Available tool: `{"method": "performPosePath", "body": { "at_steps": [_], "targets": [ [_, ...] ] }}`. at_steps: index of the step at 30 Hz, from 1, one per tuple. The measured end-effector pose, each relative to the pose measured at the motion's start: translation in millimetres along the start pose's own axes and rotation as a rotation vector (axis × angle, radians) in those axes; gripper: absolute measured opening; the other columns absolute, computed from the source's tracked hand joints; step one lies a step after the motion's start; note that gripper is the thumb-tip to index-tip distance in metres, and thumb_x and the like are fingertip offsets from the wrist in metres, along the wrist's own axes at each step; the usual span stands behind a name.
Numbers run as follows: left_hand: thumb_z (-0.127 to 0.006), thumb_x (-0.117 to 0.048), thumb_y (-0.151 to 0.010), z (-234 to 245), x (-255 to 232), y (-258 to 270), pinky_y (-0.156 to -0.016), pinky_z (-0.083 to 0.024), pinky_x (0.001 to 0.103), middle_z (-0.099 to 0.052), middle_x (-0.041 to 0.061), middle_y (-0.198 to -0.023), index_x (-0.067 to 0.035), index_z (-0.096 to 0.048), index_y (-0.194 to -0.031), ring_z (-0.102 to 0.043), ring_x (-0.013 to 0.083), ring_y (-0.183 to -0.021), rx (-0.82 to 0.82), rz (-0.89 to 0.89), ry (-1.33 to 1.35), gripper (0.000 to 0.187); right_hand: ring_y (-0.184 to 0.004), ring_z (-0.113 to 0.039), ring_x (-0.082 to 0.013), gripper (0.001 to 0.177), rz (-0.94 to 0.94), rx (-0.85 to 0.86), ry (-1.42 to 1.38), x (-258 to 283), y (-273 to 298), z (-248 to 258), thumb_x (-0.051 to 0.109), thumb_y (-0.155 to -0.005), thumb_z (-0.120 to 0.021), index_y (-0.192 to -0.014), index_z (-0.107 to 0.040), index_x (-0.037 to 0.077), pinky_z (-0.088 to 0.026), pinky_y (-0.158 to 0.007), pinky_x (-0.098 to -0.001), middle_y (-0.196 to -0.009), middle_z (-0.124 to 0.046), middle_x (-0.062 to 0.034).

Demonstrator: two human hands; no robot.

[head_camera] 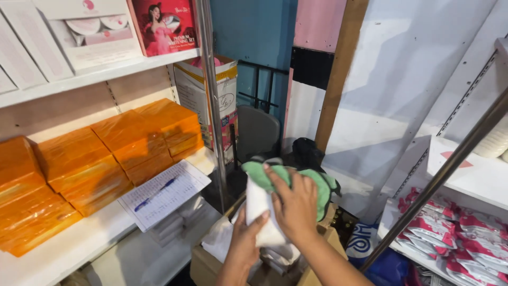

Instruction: The person repeatedly picks up white wrapped packages from a shelf and places them into a cardboard box. After moving several packages, the person uses a green cloth to wipe the shelf surface before continuing to move more packages into the box.

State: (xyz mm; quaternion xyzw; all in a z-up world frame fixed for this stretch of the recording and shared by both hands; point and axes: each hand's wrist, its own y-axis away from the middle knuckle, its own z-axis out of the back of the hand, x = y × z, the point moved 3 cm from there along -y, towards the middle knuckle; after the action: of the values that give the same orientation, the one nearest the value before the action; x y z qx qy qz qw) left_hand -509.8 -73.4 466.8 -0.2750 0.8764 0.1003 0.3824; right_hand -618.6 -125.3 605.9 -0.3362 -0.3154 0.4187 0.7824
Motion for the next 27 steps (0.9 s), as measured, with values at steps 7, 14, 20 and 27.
{"method": "performPosePath", "body": {
  "at_steps": [7, 14, 20, 27],
  "targets": [
    [-0.073, -0.013, -0.083, -15.4, 3.6, -20.7, -0.092, -0.056, 0.039, -0.068, 0.008, -0.124, -0.010, -0.051, -0.142, -0.066, 0.0234, -0.114, -0.040, -0.053, 0.063, 0.063, -0.105, -0.053, -0.0299, 0.074, 0.243, 0.222, -0.156, -36.2, -12.6, 4.2, 0.009, -0.075, -0.073, -0.143, -0.062, 0.036, -0.039, -0.094, -0.0458, -0.128, -0.062, -0.0092],
    [-0.075, -0.014, -0.082, -45.5, -33.6, -12.7, -0.100, -0.052, 0.041, -0.068, 0.016, -0.129, -0.001, -0.051, -0.145, -0.065, 0.0266, -0.118, 0.037, -0.097, -0.148, 0.069, -0.124, -0.052, -0.0322, 0.059, -0.026, 0.149, -0.361, -131.1, -74.1, -43.4, 0.025, -0.089, -0.069, -0.146, -0.055, 0.032, -0.041, -0.104, -0.0459, -0.135, -0.057, -0.0144],
    [-0.074, -0.020, -0.084, -42.0, -51.6, -40.3, -0.105, -0.049, 0.046, -0.063, 0.016, -0.137, -0.002, -0.047, -0.148, -0.062, 0.0282, -0.125, 0.152, -0.119, 0.041, 0.071, -0.124, -0.062, -0.0267, 0.057, -0.895, 0.245, -1.460, -132.7, -47.9, -68.4, 0.045, -0.093, -0.059, -0.146, -0.049, 0.027, -0.053, -0.101, -0.0431, -0.141, -0.061, -0.0105],
    [-0.071, -0.026, -0.087, -27.7, -74.6, -93.0, -0.104, -0.049, 0.050, -0.062, 0.011, -0.138, -0.009, -0.045, -0.151, -0.059, 0.0285, -0.126, 0.023, -0.158, 0.219, 0.071, -0.124, -0.061, -0.0268, 0.071, -1.077, 0.291, -1.988, -79.4, -12.0, -83.6, 0.058, -0.093, -0.056, -0.147, -0.053, 0.011, -0.049, -0.104, -0.0421, -0.143, -0.061, -0.0113]
  ]
}}
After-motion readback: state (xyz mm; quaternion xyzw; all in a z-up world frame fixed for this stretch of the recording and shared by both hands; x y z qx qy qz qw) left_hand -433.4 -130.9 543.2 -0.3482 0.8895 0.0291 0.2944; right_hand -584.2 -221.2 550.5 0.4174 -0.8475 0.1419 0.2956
